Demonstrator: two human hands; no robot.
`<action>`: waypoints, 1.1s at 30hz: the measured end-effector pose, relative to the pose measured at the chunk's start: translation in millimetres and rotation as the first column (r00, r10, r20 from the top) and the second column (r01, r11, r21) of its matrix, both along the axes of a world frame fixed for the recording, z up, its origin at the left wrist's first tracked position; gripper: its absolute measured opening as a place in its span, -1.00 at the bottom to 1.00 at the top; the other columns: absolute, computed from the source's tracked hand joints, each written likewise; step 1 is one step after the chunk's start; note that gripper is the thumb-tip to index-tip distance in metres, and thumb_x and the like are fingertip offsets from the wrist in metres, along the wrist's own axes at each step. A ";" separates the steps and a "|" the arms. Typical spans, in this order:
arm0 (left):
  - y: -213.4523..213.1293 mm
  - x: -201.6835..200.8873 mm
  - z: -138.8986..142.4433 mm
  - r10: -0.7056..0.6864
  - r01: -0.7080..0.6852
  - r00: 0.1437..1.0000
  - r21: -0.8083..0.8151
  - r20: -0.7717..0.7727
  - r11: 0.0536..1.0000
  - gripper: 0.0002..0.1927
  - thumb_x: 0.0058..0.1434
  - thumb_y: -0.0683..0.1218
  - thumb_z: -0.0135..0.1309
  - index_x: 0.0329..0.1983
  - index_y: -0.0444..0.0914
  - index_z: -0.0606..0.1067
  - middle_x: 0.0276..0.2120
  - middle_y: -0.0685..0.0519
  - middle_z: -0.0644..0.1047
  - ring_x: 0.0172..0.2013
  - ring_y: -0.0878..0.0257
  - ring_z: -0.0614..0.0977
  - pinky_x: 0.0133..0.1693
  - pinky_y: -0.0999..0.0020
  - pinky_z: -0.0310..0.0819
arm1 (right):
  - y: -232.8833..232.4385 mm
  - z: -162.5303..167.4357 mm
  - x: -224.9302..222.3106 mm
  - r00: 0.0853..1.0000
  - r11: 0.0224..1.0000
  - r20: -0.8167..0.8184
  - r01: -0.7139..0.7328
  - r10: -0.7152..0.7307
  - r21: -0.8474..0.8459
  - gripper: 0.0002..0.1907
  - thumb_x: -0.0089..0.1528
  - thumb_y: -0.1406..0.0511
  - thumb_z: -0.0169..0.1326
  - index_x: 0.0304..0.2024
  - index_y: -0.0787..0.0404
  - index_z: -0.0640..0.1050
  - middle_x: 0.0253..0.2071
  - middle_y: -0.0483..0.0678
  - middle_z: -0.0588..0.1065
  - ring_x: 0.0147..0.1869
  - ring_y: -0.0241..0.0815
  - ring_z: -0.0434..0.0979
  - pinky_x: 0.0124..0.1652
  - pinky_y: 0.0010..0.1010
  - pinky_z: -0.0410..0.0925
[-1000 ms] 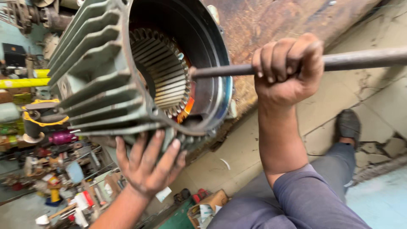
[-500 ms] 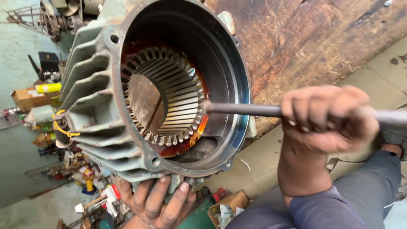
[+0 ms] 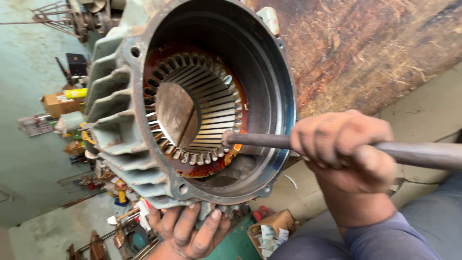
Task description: The person fans through and aligns a stack of white flexible insulation strips on a workbench, sets them down, then works on an electric motor stator, wiping its rim with a cloth and using a long metal rod to press inside the stator slots. They finish by returning the rod to a tool rack.
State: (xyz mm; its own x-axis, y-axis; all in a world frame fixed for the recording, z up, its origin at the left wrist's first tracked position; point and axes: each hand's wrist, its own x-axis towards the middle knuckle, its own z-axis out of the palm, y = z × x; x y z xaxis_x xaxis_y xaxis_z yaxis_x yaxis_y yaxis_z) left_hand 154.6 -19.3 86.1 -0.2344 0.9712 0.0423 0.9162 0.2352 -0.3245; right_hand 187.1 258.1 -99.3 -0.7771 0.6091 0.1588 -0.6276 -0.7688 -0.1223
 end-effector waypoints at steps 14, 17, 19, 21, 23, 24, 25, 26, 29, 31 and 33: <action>1.2 4.0 8.0 0.066 -0.065 0.997 -0.066 0.026 0.996 -0.54 0.33 0.15 0.26 0.19 0.02 0.38 0.17 -0.04 0.30 0.27 -0.04 0.26 0.29 -0.24 -0.01 | 10.8 38.2 -6.4 0.989 0.990 -0.056 -0.137 0.135 -0.025 -0.50 0.25 0.10 0.11 -0.67 0.16 0.27 -0.78 -0.14 0.19 -0.74 -0.20 0.13 -0.55 -0.17 0.16; 1.1 3.2 7.8 0.055 -0.053 0.998 -0.060 0.027 0.997 -0.54 0.32 0.15 0.27 0.20 0.02 0.39 0.17 -0.03 0.30 0.27 -0.03 0.27 0.29 -0.22 0.01 | 12.9 37.7 -6.3 0.980 0.982 -0.070 -0.188 0.188 0.009 -0.48 0.26 0.08 0.11 -0.66 0.15 0.26 -0.77 -0.14 0.20 -0.72 -0.21 0.11 -0.54 -0.21 0.14; 1.1 2.5 7.1 0.055 -0.054 0.998 -0.034 0.022 0.998 -0.54 0.30 0.15 0.27 0.18 0.03 0.40 0.17 -0.01 0.32 0.26 -0.01 0.29 0.28 -0.21 0.02 | 18.0 40.6 -5.5 0.983 0.983 -0.050 -0.178 0.177 -0.031 -0.48 0.25 0.07 0.13 -0.68 0.12 0.25 -0.78 -0.14 0.23 -0.72 -0.22 0.12 -0.56 -0.24 0.14; 1.2 2.1 6.8 0.045 -0.044 0.999 -0.050 0.023 0.998 -0.54 0.29 0.13 0.28 0.17 0.02 0.40 0.16 -0.04 0.33 0.24 -0.03 0.30 0.27 -0.23 0.02 | 24.4 46.8 -7.0 0.967 0.967 -0.038 -0.251 0.253 0.054 -0.47 0.27 0.07 0.12 -0.65 0.14 0.22 -0.74 -0.13 0.20 -0.67 -0.20 0.10 -0.51 -0.21 0.16; 1.6 0.9 6.1 0.029 -0.028 0.999 -0.050 0.017 0.998 -0.55 0.28 0.13 0.28 0.16 0.01 0.42 0.15 -0.04 0.34 0.23 -0.02 0.32 0.27 -0.25 0.01 | 29.8 55.1 -12.1 0.970 0.970 -0.044 -0.236 0.239 0.059 -0.47 0.28 0.07 0.12 -0.64 0.14 0.21 -0.72 -0.13 0.20 -0.65 -0.20 0.10 -0.49 -0.22 0.17; 1.9 0.4 5.2 0.028 -0.027 1.000 -0.040 0.012 0.999 -0.55 0.27 0.13 0.29 0.15 0.02 0.42 0.15 -0.03 0.35 0.22 0.00 0.33 0.27 -0.25 0.00 | 31.5 59.3 -15.7 0.979 0.980 -0.055 -0.196 0.197 0.022 -0.48 0.27 0.08 0.12 -0.63 0.14 0.22 -0.72 -0.13 0.22 -0.65 -0.22 0.12 -0.50 -0.23 0.17; 2.3 0.3 4.6 0.033 -0.032 0.999 -0.028 0.005 0.999 -0.56 0.26 0.13 0.29 0.14 0.02 0.43 0.14 -0.01 0.35 0.21 0.01 0.35 0.27 -0.25 -0.01 | 33.0 63.2 -18.8 0.985 0.987 -0.067 -0.161 0.160 -0.014 -0.49 0.26 0.09 0.13 -0.63 0.13 0.22 -0.73 -0.13 0.24 -0.66 -0.23 0.13 -0.50 -0.25 0.17; 2.7 0.3 4.1 0.034 -0.034 0.999 -0.018 0.013 0.999 -0.56 0.26 0.13 0.29 0.14 0.03 0.43 0.14 0.00 0.35 0.21 0.02 0.35 0.28 -0.24 0.01 | 33.7 66.9 -21.9 0.981 0.984 -0.072 -0.181 0.180 0.004 -0.49 0.28 0.09 0.12 -0.63 0.14 0.23 -0.72 -0.14 0.22 -0.65 -0.22 0.13 -0.49 -0.25 0.17; 3.2 -0.6 4.3 0.032 -0.032 0.999 -0.016 0.018 0.999 -0.56 0.27 0.12 0.29 0.15 0.05 0.43 0.13 0.02 0.36 0.18 0.03 0.37 0.29 -0.24 0.04 | 34.8 72.7 -29.7 0.973 0.977 -0.098 -0.206 0.210 0.048 -0.49 0.32 0.09 0.09 -0.60 0.17 0.24 -0.69 -0.14 0.21 -0.62 -0.21 0.14 -0.45 -0.26 0.18; 3.3 0.0 5.0 0.048 -0.047 0.999 -0.042 0.008 0.998 -0.56 0.28 0.12 0.29 0.16 0.05 0.43 0.13 0.00 0.36 0.15 0.03 0.37 0.26 -0.27 0.02 | 36.2 73.3 -33.3 0.970 0.976 -0.117 -0.207 0.214 0.071 -0.49 0.34 0.09 0.10 -0.58 0.17 0.25 -0.68 -0.13 0.23 -0.61 -0.21 0.16 -0.43 -0.27 0.19; 3.1 0.3 4.7 0.047 -0.047 0.999 -0.019 0.014 0.999 -0.57 0.26 0.11 0.28 0.15 0.04 0.43 0.14 0.01 0.36 0.15 0.01 0.38 0.26 -0.26 0.06 | 37.9 73.5 -37.2 0.981 0.985 -0.094 -0.167 0.170 0.037 -0.49 0.32 0.09 0.10 -0.60 0.15 0.22 -0.70 -0.15 0.22 -0.63 -0.23 0.13 -0.46 -0.28 0.17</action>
State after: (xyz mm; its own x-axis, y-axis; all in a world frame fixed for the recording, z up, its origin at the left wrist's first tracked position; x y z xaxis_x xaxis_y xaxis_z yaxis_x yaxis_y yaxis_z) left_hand 154.9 -16.2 90.7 -0.2803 0.9597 0.0201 0.9087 0.2721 -0.3165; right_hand 149.8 296.0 -25.8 -0.8486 0.4645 0.2532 -0.4990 -0.8618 -0.0912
